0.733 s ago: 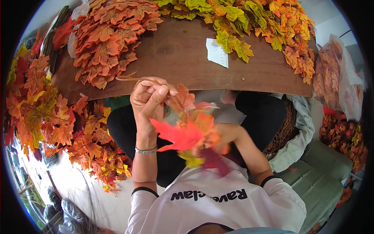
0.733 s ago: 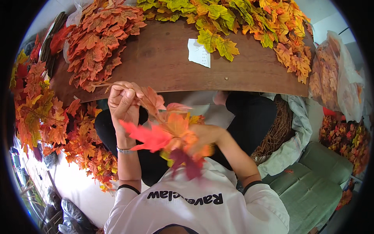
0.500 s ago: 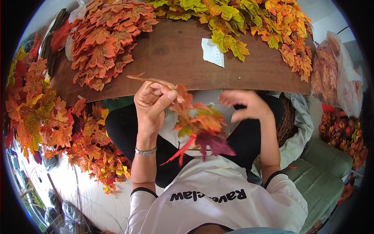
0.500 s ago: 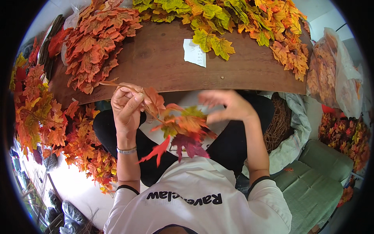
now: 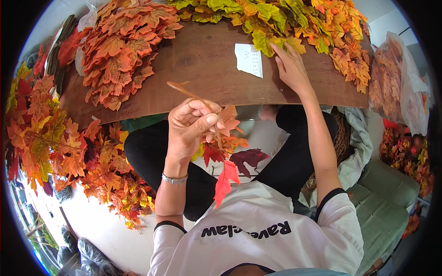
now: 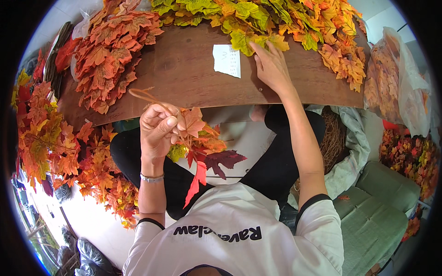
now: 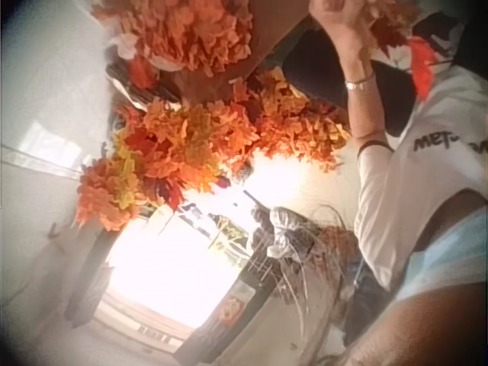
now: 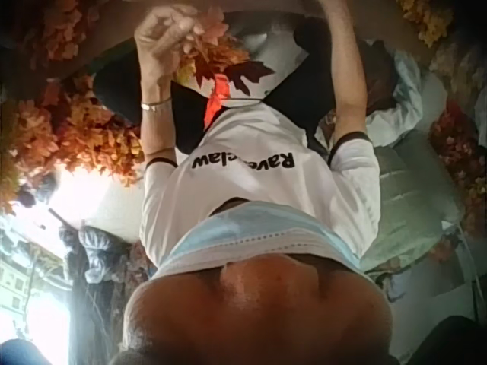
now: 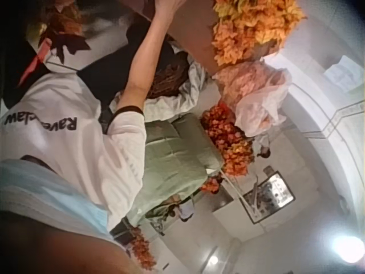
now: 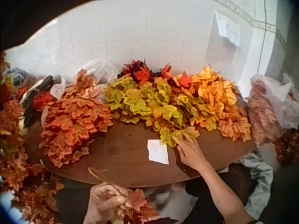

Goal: Assembling artificial maple leaves onto plastic stems to create artificial branches.

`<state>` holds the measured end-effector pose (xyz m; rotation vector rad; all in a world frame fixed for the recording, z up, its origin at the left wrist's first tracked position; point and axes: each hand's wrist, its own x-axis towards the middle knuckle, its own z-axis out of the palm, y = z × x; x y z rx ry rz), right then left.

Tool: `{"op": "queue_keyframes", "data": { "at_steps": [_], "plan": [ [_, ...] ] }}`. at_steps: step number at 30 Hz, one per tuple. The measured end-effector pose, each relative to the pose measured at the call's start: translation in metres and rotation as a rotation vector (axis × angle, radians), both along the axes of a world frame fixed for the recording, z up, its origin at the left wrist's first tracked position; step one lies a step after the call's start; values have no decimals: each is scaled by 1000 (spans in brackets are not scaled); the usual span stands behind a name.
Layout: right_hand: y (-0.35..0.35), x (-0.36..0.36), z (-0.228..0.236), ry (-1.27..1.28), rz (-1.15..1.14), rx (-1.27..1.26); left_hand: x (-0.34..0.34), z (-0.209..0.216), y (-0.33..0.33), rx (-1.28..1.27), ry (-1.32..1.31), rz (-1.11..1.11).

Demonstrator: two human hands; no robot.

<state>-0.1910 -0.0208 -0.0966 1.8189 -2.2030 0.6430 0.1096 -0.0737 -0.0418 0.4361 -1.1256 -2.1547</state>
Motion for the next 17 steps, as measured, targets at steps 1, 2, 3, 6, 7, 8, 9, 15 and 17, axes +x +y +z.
{"op": "queue_keyframes", "data": {
  "at_steps": [1,2,3,6,7,8,9,15,17],
  "plan": [
    [-4,-3,1,22,-5,-1,0,-1,0,15,20,-4],
    [-3,-3,1,20,-6,0,0,-2,1,30,41,-8],
    [-4,-1,8,13,-13,4,0,-1,0,29,41,-6],
    [-6,-2,7,59,29,52,0,2,-1,77,74,-4],
    [-6,-4,5,113,75,95,0,3,-1,87,68,-8],
    [-7,-9,4,112,73,96,0,3,-1,97,64,-11],
    [-7,-13,6,112,26,87,0,3,-1,98,63,-12],
    [9,19,24,-63,62,-272,-3,-1,2,29,112,-126],
    [24,41,37,-347,27,-152,-8,0,4,75,44,-49]
  ]
}}
